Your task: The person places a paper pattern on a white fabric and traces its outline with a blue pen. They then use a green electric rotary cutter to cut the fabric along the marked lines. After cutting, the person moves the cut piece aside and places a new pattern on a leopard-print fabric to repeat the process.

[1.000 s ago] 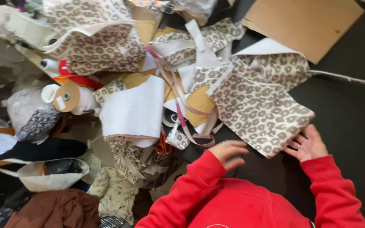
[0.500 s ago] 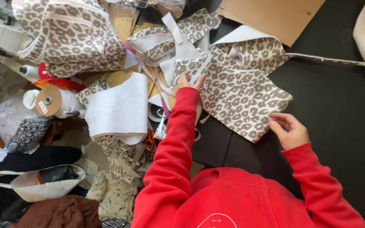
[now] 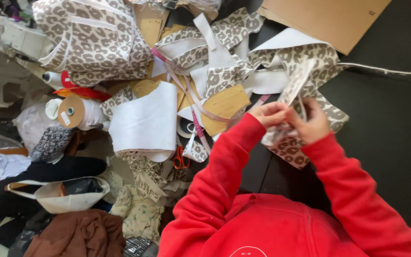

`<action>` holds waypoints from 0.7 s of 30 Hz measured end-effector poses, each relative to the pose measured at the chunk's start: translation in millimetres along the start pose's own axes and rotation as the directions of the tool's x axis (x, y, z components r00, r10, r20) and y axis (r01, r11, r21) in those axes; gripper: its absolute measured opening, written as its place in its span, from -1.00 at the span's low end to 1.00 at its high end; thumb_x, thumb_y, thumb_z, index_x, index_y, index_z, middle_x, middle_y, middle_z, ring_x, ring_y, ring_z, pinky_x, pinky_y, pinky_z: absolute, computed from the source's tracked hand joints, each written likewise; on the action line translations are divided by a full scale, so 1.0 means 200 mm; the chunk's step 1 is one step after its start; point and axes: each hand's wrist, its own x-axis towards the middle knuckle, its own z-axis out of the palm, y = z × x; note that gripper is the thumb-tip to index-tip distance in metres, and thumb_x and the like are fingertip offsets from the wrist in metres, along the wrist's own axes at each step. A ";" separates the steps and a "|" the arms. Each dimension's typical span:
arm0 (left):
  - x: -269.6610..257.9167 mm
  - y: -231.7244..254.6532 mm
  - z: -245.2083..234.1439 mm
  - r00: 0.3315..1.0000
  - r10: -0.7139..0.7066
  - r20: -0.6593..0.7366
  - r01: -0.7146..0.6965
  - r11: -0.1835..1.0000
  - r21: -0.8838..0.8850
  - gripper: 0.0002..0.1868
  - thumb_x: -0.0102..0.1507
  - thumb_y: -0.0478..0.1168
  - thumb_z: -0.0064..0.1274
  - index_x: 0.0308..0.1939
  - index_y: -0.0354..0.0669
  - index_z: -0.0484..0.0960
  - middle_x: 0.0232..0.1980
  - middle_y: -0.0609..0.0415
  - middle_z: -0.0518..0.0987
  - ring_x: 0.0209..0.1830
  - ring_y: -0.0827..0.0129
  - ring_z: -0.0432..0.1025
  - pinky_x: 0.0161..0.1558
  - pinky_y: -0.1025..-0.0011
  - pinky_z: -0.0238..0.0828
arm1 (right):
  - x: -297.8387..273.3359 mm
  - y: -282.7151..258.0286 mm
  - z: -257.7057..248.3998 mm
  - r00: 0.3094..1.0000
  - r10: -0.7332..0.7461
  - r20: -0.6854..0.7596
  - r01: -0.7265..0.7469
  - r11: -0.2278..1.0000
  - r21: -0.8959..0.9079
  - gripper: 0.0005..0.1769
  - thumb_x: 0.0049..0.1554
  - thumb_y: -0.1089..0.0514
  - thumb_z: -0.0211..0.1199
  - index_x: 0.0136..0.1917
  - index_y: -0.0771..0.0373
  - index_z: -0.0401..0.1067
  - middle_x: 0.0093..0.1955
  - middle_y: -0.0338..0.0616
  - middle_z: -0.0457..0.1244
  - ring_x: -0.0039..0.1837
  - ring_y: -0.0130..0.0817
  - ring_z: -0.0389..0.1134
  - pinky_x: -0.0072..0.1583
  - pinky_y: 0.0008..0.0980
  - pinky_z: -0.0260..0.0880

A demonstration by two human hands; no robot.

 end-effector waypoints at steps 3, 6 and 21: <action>-0.03 -0.26 0.11 0.997 0.036 0.075 -0.012 0.955 -0.295 -0.74 0.47 -0.36 0.20 0.24 -0.23 0.62 -0.13 -0.14 0.73 -0.15 0.19 0.72 -0.03 0.21 0.75 | -0.26 -0.14 -0.34 0.996 0.082 -0.020 -0.085 0.948 -0.306 -0.40 0.21 -0.08 0.65 0.39 0.19 0.55 0.15 0.05 0.43 0.14 -0.23 0.46 0.11 -0.11 0.53; -0.31 0.05 0.34 0.994 0.076 0.080 -0.015 0.811 -0.585 -0.65 0.57 -0.38 0.03 0.44 -0.18 0.51 0.21 -0.29 0.68 0.14 -0.05 0.68 0.13 -0.11 0.65 | -0.49 0.54 -1.34 0.769 0.635 -0.074 -0.639 0.762 -0.099 -0.31 0.58 -0.17 0.03 0.74 0.34 0.14 0.73 0.28 -0.05 0.71 -0.11 -0.13 0.69 0.00 -0.23; -0.98 0.42 -0.32 0.478 0.598 -0.644 0.121 0.681 0.722 -0.63 0.25 -0.34 0.30 0.04 0.20 0.60 0.42 0.22 0.65 0.38 0.22 0.56 0.20 0.22 0.67 | -0.28 0.61 -1.29 1.000 0.019 -0.022 -0.027 0.880 -0.474 -0.46 0.63 0.43 0.01 0.77 0.77 0.07 0.55 0.73 0.09 0.45 0.45 0.16 0.42 0.26 0.19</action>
